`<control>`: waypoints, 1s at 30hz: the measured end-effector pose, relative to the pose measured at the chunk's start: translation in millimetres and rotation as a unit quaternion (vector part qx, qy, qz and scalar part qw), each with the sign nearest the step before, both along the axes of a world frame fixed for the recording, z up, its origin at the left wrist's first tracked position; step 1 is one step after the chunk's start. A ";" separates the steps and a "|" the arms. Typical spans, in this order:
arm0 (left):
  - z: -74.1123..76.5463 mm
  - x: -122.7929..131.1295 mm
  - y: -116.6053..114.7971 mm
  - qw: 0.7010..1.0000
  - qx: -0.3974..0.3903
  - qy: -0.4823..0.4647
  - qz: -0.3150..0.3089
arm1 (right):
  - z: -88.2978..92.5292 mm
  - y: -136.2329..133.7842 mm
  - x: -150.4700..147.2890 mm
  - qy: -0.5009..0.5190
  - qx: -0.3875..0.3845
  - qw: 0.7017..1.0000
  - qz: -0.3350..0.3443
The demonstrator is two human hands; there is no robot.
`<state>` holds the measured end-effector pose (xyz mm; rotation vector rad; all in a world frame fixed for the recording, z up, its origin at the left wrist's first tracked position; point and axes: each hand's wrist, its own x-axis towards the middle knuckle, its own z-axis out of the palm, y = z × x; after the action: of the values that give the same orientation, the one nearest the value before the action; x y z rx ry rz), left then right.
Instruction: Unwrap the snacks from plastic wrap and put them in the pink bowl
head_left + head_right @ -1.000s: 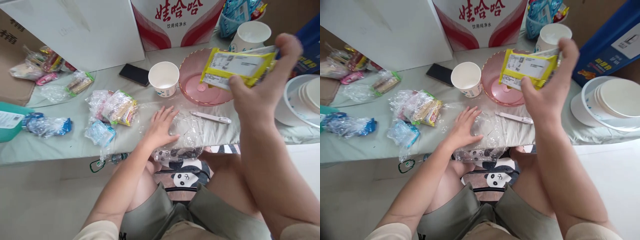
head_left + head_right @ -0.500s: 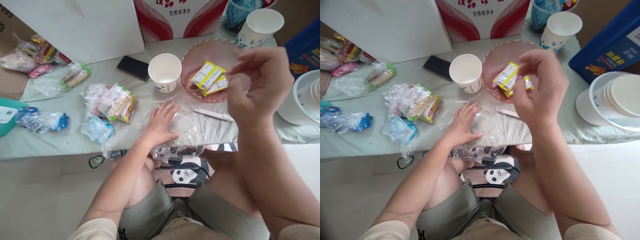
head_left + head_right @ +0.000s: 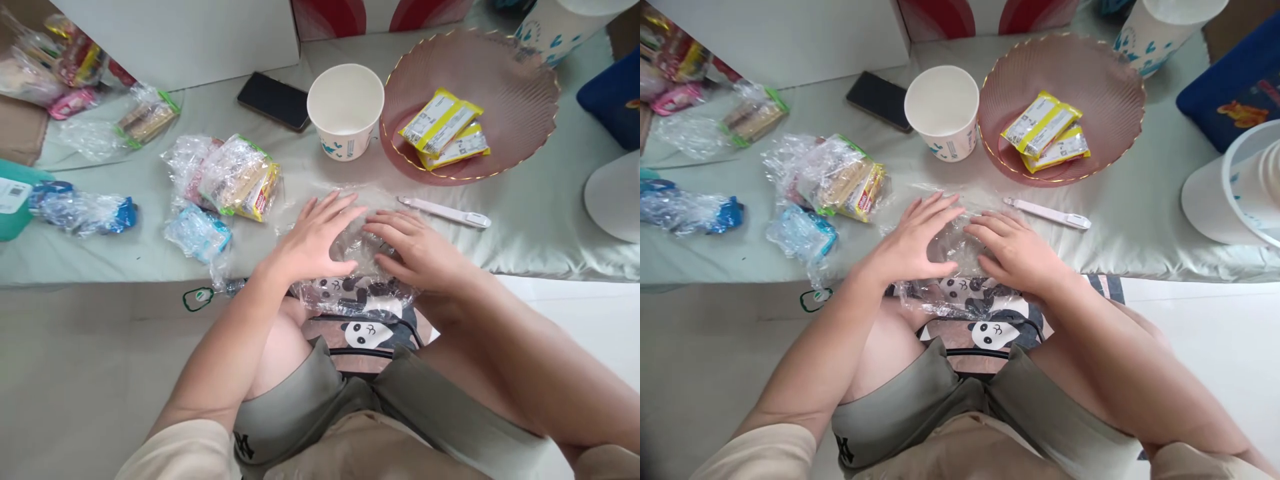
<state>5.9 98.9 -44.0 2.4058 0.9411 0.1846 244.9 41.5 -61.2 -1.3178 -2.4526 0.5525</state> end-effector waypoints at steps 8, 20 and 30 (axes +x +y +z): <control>20.5 -38.6 -26.3 0.992 -0.005 -0.094 -0.089 | 4.6 1.6 8.2 0.055 0.011 0.996 -0.069; 16.8 -36.3 -73.2 0.990 0.052 -0.020 -0.129 | -1.4 12.3 17.8 0.067 0.015 0.984 -0.165; 38.4 -49.8 -28.8 0.981 -0.193 -0.032 0.005 | 2.6 -4.2 29.7 0.106 0.046 0.984 -0.132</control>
<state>-43.9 70.1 -5.6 2.0271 0.8705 0.0735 274.6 37.3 -58.5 -1.4365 -2.0665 0.4780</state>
